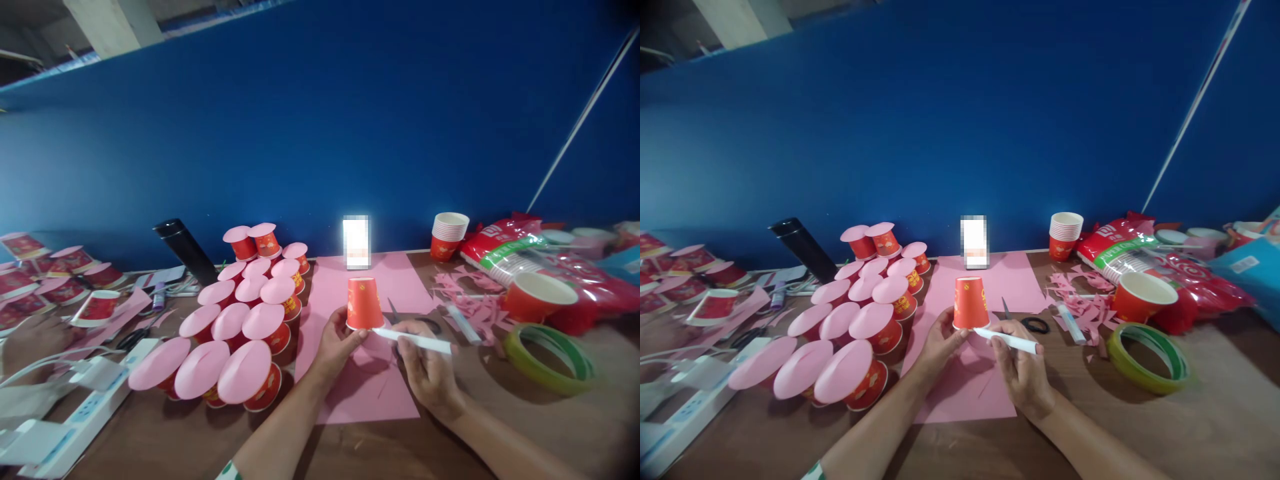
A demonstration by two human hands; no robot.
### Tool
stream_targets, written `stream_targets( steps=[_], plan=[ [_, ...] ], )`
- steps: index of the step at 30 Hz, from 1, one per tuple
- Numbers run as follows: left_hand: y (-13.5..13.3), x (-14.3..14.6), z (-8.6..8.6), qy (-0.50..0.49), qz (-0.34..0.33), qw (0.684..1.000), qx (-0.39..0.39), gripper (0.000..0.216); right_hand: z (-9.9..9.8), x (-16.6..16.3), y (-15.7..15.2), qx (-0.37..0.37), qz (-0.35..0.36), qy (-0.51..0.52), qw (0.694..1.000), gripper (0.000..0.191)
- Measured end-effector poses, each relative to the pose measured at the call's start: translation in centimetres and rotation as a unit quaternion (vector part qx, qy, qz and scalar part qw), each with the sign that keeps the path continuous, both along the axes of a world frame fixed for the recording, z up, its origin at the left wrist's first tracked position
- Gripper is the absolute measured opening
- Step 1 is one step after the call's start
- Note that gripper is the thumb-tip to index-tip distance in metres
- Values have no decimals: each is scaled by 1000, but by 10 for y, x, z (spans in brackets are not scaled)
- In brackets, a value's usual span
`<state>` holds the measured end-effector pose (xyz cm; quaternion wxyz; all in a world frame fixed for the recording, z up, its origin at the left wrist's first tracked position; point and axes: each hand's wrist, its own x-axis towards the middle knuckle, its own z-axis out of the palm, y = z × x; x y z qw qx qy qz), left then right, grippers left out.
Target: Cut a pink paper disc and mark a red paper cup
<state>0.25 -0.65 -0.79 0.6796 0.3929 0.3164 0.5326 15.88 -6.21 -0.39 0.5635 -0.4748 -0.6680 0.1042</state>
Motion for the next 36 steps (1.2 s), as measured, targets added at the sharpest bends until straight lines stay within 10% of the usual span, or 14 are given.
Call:
stream_targets(
  steps=[36],
  plan=[
    [2,-1,-15,-12,-31,999,12,46,10,-1,0,33,-23,-57,998,15]
  ],
)
